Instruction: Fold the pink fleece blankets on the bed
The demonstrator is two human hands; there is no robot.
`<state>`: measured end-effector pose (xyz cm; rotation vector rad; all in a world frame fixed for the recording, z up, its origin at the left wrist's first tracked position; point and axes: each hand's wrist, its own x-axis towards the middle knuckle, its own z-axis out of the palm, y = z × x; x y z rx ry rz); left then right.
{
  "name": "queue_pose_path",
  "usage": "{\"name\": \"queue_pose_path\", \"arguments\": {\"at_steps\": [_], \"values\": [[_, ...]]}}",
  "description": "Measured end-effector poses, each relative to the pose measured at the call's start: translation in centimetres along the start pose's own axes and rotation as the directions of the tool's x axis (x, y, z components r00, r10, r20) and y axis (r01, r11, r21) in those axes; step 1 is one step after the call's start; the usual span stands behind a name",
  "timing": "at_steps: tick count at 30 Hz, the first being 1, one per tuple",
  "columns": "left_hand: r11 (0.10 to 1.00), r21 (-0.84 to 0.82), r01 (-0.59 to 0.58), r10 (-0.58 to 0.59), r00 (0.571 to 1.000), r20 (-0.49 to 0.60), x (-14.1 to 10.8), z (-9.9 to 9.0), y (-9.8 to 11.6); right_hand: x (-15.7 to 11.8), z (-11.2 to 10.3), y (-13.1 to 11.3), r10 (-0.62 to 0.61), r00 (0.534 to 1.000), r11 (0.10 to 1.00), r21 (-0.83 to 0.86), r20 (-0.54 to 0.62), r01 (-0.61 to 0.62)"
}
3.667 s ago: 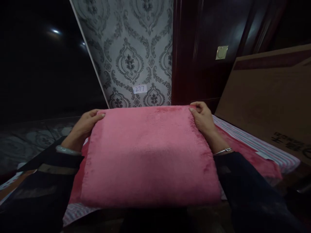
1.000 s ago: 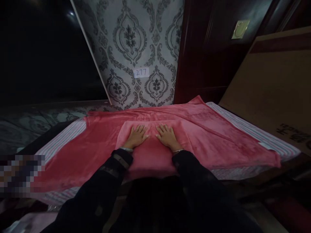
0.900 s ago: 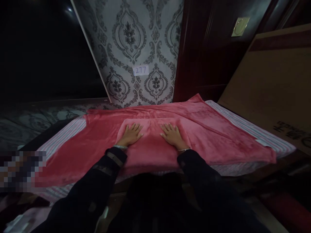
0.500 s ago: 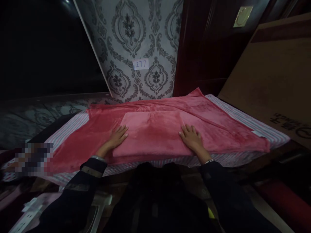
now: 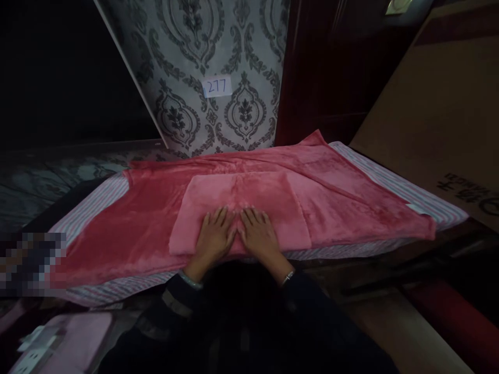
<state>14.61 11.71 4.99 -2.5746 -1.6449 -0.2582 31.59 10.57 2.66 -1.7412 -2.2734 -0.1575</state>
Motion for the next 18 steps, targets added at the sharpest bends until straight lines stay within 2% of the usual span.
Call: {"name": "queue_pose_path", "arguments": {"at_steps": [6,9,12,15,17,18], "values": [[0.979,0.073,0.192,-0.187,0.980,-0.063,-3.5,-0.3,-3.6,-5.5,1.1,4.8,0.166,0.976,0.985,-0.028,-0.138,-0.171],[0.971,0.070,0.228,-0.221,0.970,-0.103,-5.7,0.2,-4.9,-8.1,1.4,6.8,0.235,0.956,0.970,-0.013,-0.176,-0.241],[0.970,-0.007,0.244,-0.243,0.962,-0.122,-7.6,0.5,-6.7,-9.7,1.4,8.9,0.290,0.936,0.957,0.034,-0.202,-0.289],[0.951,-0.135,0.277,-0.297,0.939,-0.171,-8.1,-0.1,-9.0,-9.6,0.6,10.7,0.368,0.901,0.930,0.092,-0.232,-0.356],[0.941,-0.191,0.279,-0.321,0.914,-0.247,-6.8,-1.2,-10.2,-8.0,-0.6,11.1,0.380,0.891,0.925,0.105,-0.249,-0.365],[0.944,-0.197,0.264,-0.312,0.908,-0.279,-5.6,-2.1,-10.6,-6.7,-1.3,10.9,0.353,0.903,0.936,0.097,-0.246,-0.339]]}}
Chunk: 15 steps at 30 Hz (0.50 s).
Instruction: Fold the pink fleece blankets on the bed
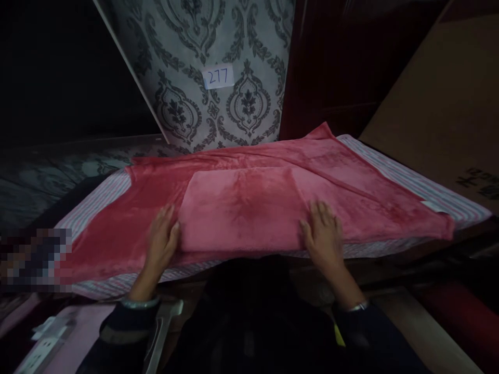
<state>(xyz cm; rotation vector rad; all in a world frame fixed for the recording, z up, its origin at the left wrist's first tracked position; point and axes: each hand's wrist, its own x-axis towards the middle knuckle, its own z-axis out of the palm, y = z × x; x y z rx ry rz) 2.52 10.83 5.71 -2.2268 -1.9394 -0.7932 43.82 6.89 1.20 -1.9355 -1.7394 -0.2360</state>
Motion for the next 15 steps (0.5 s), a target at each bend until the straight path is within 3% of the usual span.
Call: {"name": "queue_pose_path", "arguments": {"at_steps": [2,4,6,8,11,15], "values": [[0.998,0.010,-0.056,0.056,0.998,0.014,3.7,-0.6,1.4,3.2,-0.5,-2.3,-0.126,0.991,0.992,-0.005,0.051,0.126],[0.995,0.042,-0.087,0.081,0.990,0.119,7.8,-0.8,3.6,7.0,-0.5,-5.1,-0.258,0.956,0.965,-0.006,0.142,0.262],[0.995,0.079,-0.061,0.041,0.970,0.240,11.4,-0.4,5.8,10.8,0.0,-7.5,-0.286,0.929,0.955,-0.008,0.234,0.296],[0.992,0.122,-0.038,-0.002,0.949,0.317,13.9,1.0,7.2,13.8,1.0,-9.0,-0.234,0.923,0.967,-0.022,0.304,0.252],[0.981,0.195,-0.020,-0.057,0.923,0.380,15.0,3.9,7.2,15.7,3.2,-9.3,-0.139,0.928,0.983,-0.067,0.346,0.172],[0.975,0.221,0.006,-0.093,0.918,0.385,14.0,6.6,5.8,14.9,5.7,-8.3,-0.110,0.945,0.984,-0.101,0.308,0.148]]}}
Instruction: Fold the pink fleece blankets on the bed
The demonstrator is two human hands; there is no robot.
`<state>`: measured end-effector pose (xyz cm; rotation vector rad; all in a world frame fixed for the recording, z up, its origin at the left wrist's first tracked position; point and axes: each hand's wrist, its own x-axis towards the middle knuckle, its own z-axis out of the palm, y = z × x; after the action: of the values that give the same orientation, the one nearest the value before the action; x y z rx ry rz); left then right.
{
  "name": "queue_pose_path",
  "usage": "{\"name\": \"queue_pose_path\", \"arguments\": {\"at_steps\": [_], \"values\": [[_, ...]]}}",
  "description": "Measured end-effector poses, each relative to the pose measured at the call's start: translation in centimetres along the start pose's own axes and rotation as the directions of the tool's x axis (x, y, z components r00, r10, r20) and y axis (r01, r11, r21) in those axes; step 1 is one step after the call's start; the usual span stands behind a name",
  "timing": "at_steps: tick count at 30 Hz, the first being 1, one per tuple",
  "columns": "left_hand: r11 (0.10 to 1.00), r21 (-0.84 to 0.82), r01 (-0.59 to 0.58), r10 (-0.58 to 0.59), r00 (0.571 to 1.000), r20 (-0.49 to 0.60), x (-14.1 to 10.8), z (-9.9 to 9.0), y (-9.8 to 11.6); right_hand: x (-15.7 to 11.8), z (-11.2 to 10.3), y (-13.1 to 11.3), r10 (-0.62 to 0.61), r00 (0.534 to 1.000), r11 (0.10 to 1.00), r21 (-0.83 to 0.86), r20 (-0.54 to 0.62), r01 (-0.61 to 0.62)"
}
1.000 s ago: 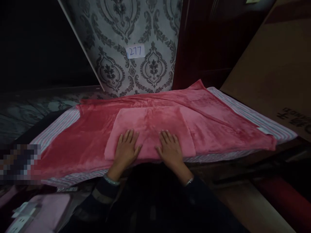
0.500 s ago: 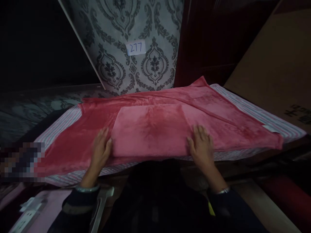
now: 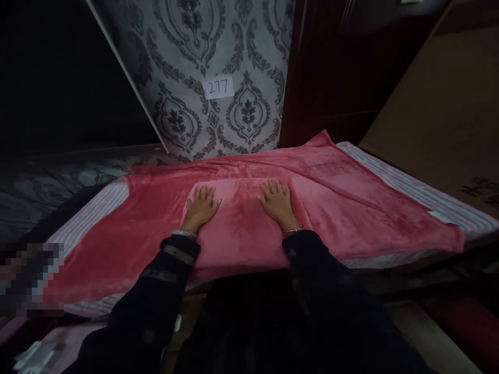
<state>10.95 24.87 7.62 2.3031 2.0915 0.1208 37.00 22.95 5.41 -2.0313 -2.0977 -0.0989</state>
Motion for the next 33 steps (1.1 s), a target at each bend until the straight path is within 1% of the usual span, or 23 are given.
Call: {"name": "queue_pose_path", "arguments": {"at_steps": [2,4,6,9,12,14,16,19,22,25,29,31,33], "values": [[1.000,-0.015,-0.008,0.008,1.000,0.002,-0.1,0.4,-0.3,-0.2,0.7,0.3,-0.001,1.000,1.000,0.014,-0.016,0.001],[1.000,-0.027,-0.011,0.012,1.000,0.006,-0.2,0.1,-0.4,-0.2,0.8,0.7,0.011,0.999,0.999,0.038,-0.034,-0.010],[0.999,-0.036,-0.007,0.007,1.000,-0.001,-0.2,-0.2,-0.4,-0.1,0.8,1.2,0.057,0.997,0.996,0.071,-0.059,-0.053],[0.997,-0.066,0.050,-0.053,0.998,-0.042,-0.2,-0.3,-0.4,0.0,0.7,2.4,0.220,0.972,0.966,0.161,-0.085,-0.204],[0.972,-0.144,0.188,-0.203,0.975,-0.095,-0.2,-0.3,-0.6,0.0,0.8,3.7,0.408,0.911,0.877,0.300,-0.055,-0.375],[0.939,-0.216,0.269,-0.298,0.947,-0.118,-0.2,-0.3,-0.9,0.0,0.9,4.3,0.477,0.878,0.822,0.367,-0.025,-0.436],[0.907,-0.288,0.307,-0.358,0.923,-0.142,0.0,-0.3,-1.4,0.2,0.9,4.6,0.513,0.858,0.785,0.408,-0.008,-0.466],[0.852,-0.415,0.321,-0.419,0.892,-0.172,0.4,-0.3,-2.2,0.4,0.8,4.7,0.560,0.828,0.726,0.473,0.014,-0.499],[0.797,-0.505,0.329,-0.468,0.867,-0.173,0.9,-0.1,-3.1,0.7,0.6,4.8,0.597,0.801,0.658,0.537,0.055,-0.528],[0.748,-0.575,0.332,-0.494,0.857,-0.148,1.3,0.0,-3.9,0.9,0.5,4.9,0.619,0.778,0.603,0.571,0.105,-0.557],[0.645,-0.701,0.303,-0.504,0.859,-0.092,1.5,0.2,-5.1,1.2,0.6,5.2,0.634,0.761,0.558,0.599,0.138,-0.574],[0.573,-0.772,0.276,-0.494,0.868,-0.056,1.6,0.3,-5.6,1.3,0.7,5.2,0.641,0.753,0.532,0.623,0.146,-0.574],[0.477,-0.844,0.246,-0.479,0.878,-0.015,1.6,0.3,-5.8,1.4,0.8,5.3,0.647,0.746,0.495,0.658,0.156,-0.567]]}}
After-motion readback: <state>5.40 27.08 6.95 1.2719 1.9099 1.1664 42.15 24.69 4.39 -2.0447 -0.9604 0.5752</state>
